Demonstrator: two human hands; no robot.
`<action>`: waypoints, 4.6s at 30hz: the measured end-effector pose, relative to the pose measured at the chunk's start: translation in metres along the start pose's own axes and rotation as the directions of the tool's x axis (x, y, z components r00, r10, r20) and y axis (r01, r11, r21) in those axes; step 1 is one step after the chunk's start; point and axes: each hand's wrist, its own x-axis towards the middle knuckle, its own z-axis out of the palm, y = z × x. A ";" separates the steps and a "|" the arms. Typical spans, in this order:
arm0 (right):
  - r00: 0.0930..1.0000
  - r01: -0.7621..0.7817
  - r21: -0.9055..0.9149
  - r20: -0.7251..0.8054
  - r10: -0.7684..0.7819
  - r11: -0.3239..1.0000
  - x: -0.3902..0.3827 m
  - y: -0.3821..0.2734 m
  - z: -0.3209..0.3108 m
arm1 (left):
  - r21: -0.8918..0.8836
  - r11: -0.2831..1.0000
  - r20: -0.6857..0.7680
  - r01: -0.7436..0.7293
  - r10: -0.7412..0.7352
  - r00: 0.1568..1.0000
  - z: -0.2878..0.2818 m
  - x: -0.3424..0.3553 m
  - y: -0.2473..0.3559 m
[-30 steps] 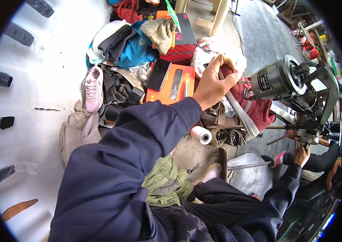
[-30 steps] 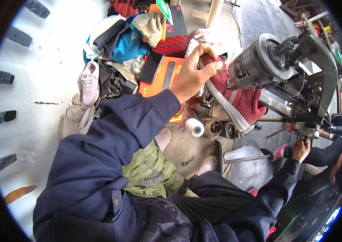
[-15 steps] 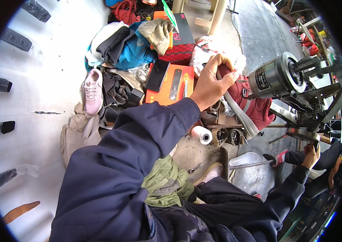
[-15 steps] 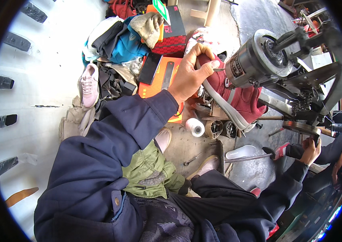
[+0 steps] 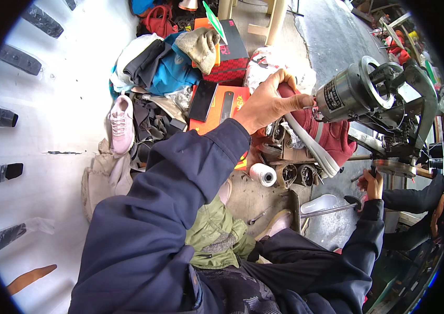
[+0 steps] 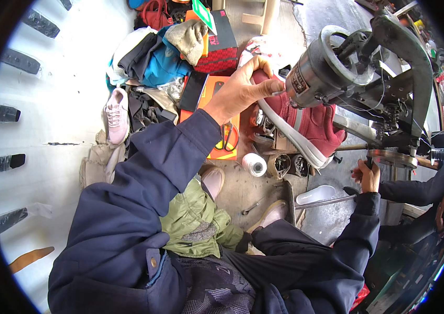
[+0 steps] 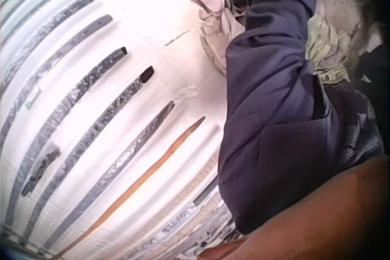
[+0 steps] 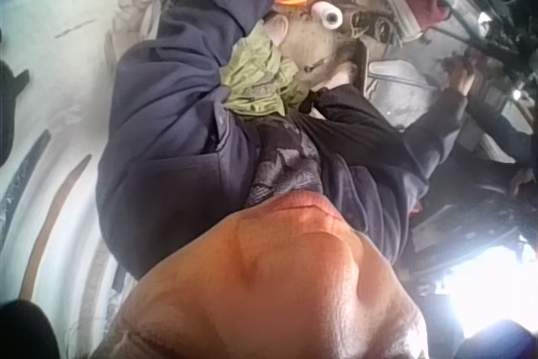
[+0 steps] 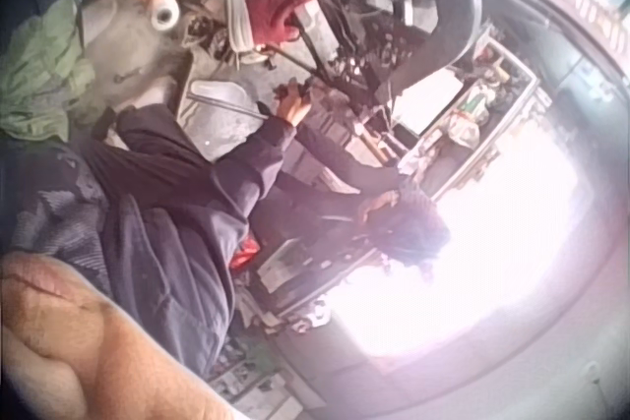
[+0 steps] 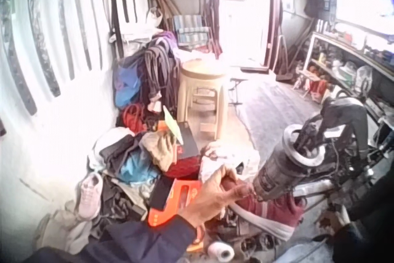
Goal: The person uses a sewing machine to stitch the sole of a red sneaker, then removes it and uses a yellow sponge to clean the shoe's interior and exterior. The person handles the shoe and sponge throughout the clip.
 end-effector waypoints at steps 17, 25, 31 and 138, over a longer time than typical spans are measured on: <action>0.798 0.389 0.017 -0.506 -0.327 0.921 -0.002 -0.037 -0.117 | -0.012 0.993 -0.162 -0.116 0.112 0.980 0.014 0.000 -0.014; 0.932 0.064 -0.089 -0.351 -0.091 0.994 0.046 0.050 -0.083 | 0.107 0.983 -0.169 -0.150 0.167 0.971 0.016 0.000 -0.011; 0.983 0.182 -0.070 0.020 -0.181 0.981 -0.026 -0.024 0.003 | 0.100 0.974 -0.166 -0.202 0.216 0.962 0.015 0.001 -0.014; 0.792 0.508 -0.030 -0.376 -0.480 0.861 -0.044 -0.079 -0.044 | 0.213 0.951 0.137 -0.224 0.198 0.971 0.017 -0.008 0.007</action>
